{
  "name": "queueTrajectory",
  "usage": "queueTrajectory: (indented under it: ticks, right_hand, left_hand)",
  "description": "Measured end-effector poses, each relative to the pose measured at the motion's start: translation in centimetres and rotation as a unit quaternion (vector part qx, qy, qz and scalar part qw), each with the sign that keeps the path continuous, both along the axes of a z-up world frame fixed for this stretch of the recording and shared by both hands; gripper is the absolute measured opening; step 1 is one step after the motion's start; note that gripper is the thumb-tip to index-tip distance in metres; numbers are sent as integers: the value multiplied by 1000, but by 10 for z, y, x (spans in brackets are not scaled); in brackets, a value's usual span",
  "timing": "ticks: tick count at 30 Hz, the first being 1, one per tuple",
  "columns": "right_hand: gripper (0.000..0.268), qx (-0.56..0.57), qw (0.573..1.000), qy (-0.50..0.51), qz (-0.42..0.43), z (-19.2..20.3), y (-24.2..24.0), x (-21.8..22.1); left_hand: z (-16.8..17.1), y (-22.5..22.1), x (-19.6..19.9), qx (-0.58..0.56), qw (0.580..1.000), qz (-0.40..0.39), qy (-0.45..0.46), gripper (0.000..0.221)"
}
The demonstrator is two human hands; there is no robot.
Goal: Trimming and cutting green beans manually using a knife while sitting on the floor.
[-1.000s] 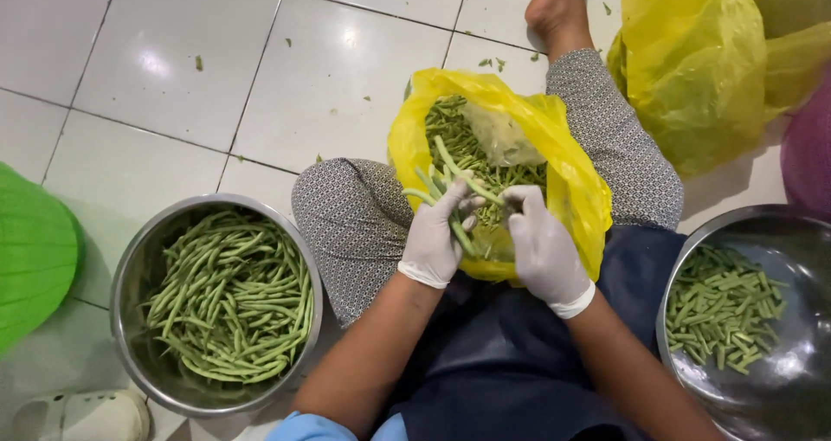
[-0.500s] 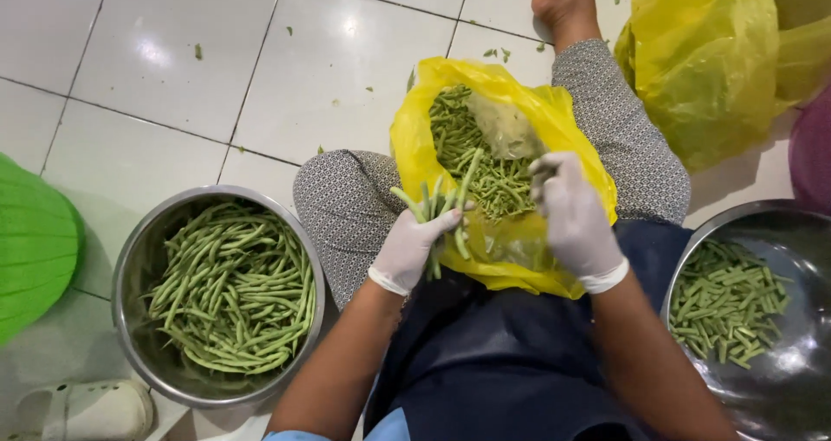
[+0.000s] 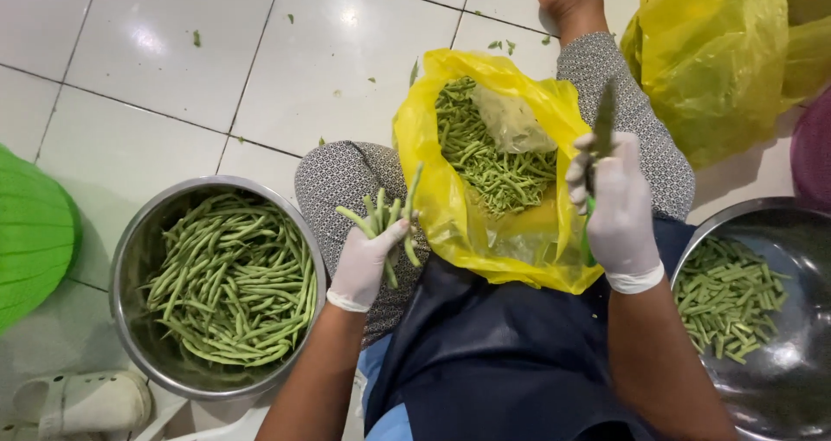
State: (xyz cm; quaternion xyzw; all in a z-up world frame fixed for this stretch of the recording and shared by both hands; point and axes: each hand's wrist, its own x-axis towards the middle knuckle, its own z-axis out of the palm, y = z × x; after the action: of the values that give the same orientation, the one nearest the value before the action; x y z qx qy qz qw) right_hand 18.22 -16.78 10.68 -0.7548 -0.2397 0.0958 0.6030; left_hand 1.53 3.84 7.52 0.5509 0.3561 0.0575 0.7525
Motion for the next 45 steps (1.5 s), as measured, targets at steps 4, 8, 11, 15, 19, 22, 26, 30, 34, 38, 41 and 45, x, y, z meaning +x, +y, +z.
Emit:
queueTrajectory:
  ticks: [4, 8, 11, 15, 19, 22, 26, 30, 34, 38, 41, 45]
  right_hand:
    - [25, -135, 990, 28, 23, 24, 6, -7]
    - [32, -248, 964, 21, 91, 48, 11, -10]
    - [36, -259, 961, 36, 92, 54, 8, -11]
    - [41, -145, 976, 122, 111, 26, -7, -3]
    - [48, -56, 972, 191, 125, 9, -13, -11]
    - [56, 78, 950, 261, 150, -13, -29, -19]
    - [57, 199, 916, 340, 81, -26, -55, -27]
    - [51, 221, 918, 327, -26, -6, -80, -29]
    - [52, 243, 915, 306, -103, -30, -129, -35]
    - [50, 268, 897, 301, -179, -30, -160, -43]
    - [49, 289, 883, 296, -220, -36, -182, -46]
    - [44, 283, 878, 289, -256, -18, -202, -48]
  left_hand:
    - [4, 1, 2, -2, 999, 8, -45, 22]
    - [25, -3, 14, -7, 997, -26, -71, 27]
    - [25, -8, 23, -5, 996, -35, -83, 26]
    - [-18, -27, 32, -94, 990, -6, -109, 26]
    - [-30, -44, 51, -149, 979, -21, -134, 26]
    - [-26, -63, 66, -195, 971, -45, -128, 25]
    - [-23, -95, 92, -195, 967, -110, -122, 25]
    - [-2, -133, 112, -211, 958, -174, -88, 25]
    - [-9, -171, 130, -197, 945, -252, -75, 26]
    - [-4, -210, 140, -156, 934, -313, -74, 23]
    - [3, -240, 145, -135, 929, -341, -59, 17]
    - [6, -271, 153, -114, 927, -353, -51, 15]
